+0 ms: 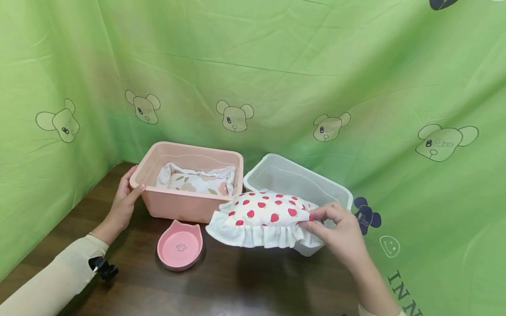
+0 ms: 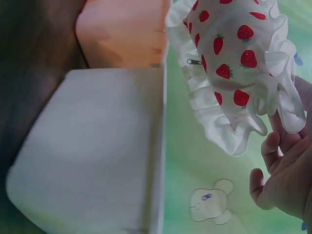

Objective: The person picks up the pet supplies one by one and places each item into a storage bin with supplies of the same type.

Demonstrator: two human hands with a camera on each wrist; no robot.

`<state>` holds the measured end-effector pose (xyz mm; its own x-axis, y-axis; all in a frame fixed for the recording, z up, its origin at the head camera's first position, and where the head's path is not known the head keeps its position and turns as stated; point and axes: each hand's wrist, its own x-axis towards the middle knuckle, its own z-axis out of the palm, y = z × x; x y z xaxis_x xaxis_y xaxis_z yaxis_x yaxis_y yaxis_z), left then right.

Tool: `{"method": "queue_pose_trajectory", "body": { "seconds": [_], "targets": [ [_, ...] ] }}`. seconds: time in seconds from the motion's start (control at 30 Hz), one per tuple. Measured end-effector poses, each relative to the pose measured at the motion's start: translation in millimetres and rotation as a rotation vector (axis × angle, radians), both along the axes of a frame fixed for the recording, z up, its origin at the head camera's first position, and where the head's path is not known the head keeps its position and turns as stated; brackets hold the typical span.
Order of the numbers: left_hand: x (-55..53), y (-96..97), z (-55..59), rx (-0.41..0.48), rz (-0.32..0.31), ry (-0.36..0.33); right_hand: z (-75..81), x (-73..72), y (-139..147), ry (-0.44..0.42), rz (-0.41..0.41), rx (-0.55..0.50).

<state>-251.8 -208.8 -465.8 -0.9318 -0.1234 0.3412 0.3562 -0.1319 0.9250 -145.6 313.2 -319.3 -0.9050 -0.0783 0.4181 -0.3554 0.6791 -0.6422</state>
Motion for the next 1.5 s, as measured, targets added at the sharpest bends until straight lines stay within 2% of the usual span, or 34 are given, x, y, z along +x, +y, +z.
{"method": "queue_pose_trajectory", "body": {
  "seconds": [0.2,0.37,0.53,0.8,1.17,1.5],
  "targets": [
    [-1.3,-0.4,-1.9,0.002,0.003,0.001,25.2,-8.7,-1,-0.011,-0.017,-0.03],
    [-0.9,-1.5,-3.7,0.013,0.005,-0.006,40.9,-22.6,-6,-0.003,-0.039,-0.006],
    [-1.8,-2.6,-3.0,0.013,0.02,-0.005,54.2,-45.4,-14,-0.025,-0.045,0.036],
    [-7.0,1.3,-2.1,0.022,0.015,-0.007,75.2,-86.8,-32,-0.059,-0.032,0.046],
    [-10.1,2.6,-3.1,0.034,0.011,0.013,84.0,-134.4,-74,-0.032,0.063,0.029],
    [-10.6,1.8,-5.0,0.043,0.015,0.001,86.2,-171.5,-110,-0.073,0.132,0.064]
  ]
}}
